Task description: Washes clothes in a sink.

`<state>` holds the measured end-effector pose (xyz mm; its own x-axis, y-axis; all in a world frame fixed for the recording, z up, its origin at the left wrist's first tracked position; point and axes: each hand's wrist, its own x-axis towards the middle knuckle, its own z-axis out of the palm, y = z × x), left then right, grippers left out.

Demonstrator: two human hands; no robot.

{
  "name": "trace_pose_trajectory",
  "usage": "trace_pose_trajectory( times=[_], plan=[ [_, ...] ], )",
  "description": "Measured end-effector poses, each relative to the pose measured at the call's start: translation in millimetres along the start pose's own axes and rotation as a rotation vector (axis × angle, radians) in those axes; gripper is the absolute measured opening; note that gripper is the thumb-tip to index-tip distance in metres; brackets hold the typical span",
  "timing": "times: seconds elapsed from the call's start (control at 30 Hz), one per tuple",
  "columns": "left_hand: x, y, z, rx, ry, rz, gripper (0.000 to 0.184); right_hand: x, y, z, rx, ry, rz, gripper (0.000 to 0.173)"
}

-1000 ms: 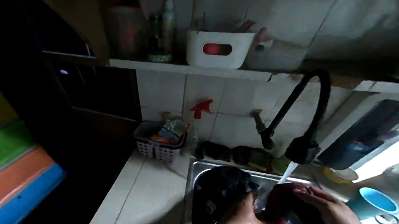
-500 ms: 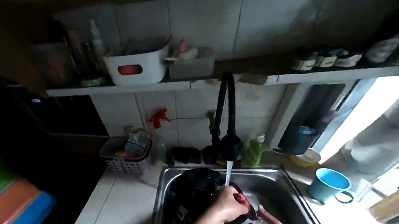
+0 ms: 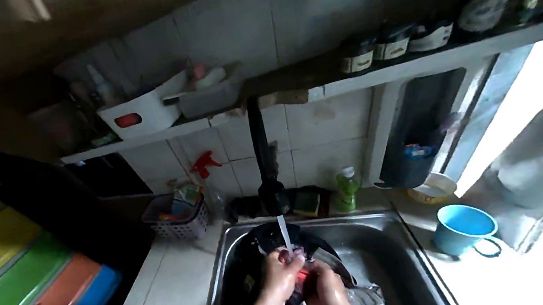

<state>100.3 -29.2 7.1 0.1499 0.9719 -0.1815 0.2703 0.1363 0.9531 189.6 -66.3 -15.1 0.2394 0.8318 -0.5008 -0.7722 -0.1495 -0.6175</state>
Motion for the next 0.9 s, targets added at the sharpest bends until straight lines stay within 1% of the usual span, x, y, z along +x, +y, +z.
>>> trace_pose_trajectory(
  times=[0.03,0.07,0.1,0.13,0.17,0.2,0.23,0.27,0.3,0.33,0.37,0.4,0.43,0.47,0.5,0.53,0.57,0.63,0.67,0.7,0.73,0.77,0.83,0.87,0.9],
  plan=[
    [-3,3,4,0.148,0.016,0.077,0.041,3,3,-2,-0.020,0.028,0.022,0.022],
    [-8,4,7,0.264,0.016,0.146,0.040,1,4,-4,-0.015,0.034,0.080,0.031],
    [-13,3,10,0.354,0.017,0.219,0.039,-2,3,-6,0.033,-0.003,0.152,0.039],
    [-16,-1,12,0.404,0.041,0.287,0.038,-3,3,-5,0.096,-0.041,0.167,0.043],
    [-18,-8,14,0.404,0.089,0.325,0.037,-4,4,-2,0.150,-0.052,0.127,0.040],
    [-20,-15,15,0.345,0.152,0.315,0.037,-4,6,1,0.145,-0.028,0.044,0.032],
    [-21,-22,15,0.230,0.206,0.234,0.040,-3,9,4,0.064,0.008,-0.064,0.020],
    [-21,-24,15,0.058,0.235,0.099,0.043,0,11,5,-0.050,0.029,-0.175,0.011],
    [-22,-22,13,-0.150,0.221,-0.059,0.046,3,12,5,-0.161,0.021,-0.272,0.013],
    [-21,-18,9,-0.347,0.172,-0.210,0.046,3,10,4,-0.265,-0.014,-0.342,0.020],
    [-19,-15,6,-0.495,0.122,-0.317,0.044,3,8,3,-0.366,-0.065,-0.396,0.026],
    [-16,-13,1,-0.580,0.064,-0.379,0.045,3,4,2,-0.473,-0.122,-0.445,0.032],
    [-13,-10,-2,-0.572,0.020,-0.393,0.044,3,0,-1,-0.596,-0.165,-0.495,0.038],
    [-9,-6,-5,-0.471,-0.006,-0.362,0.042,5,-5,-6,-0.718,-0.192,-0.527,0.043],
    [-6,-2,-6,-0.292,-0.020,-0.275,0.037,7,-9,-10,-0.804,-0.210,-0.514,0.049],
    [-1,1,-7,-0.064,-0.035,-0.154,0.034,9,-12,-15,-0.824,-0.237,-0.454,0.056],
    [4,5,-8,0.165,-0.058,-0.037,0.032,12,-15,-19,-0.767,-0.281,-0.335,0.064],
    [6,19,-7,0.498,-0.154,0.155,0.031,8,-27,-28,-0.493,-0.418,0.016,0.075],
    [5,24,-8,0.583,-0.210,0.240,0.031,7,-32,-35,-0.388,-0.513,0.169,0.075],
    [3,27,-9,0.610,-0.258,0.326,0.030,8,-37,-41,-0.352,-0.611,0.268,0.069],
    [2,27,-9,0.602,-0.296,0.409,0.028,10,-40,-43,-0.402,-0.684,0.297,0.060],
    [2,25,-11,0.589,-0.331,0.489,0.029,10,-40,-42,-0.489,-0.719,0.269,0.050],
    [2,18,-16,0.654,-0.403,0.606,0.033,9,-38,-37,-0.665,-0.716,0.156,0.041],
    [2,15,-20,0.747,-0.421,0.619,0.037,8,-35,-34,-0.754,-0.708,0.092,0.039],
    [1,12,-23,0.850,-0.423,0.590,0.044,8,-30,-33,-0.864,-0.696,0.036,0.039]
  ],
)
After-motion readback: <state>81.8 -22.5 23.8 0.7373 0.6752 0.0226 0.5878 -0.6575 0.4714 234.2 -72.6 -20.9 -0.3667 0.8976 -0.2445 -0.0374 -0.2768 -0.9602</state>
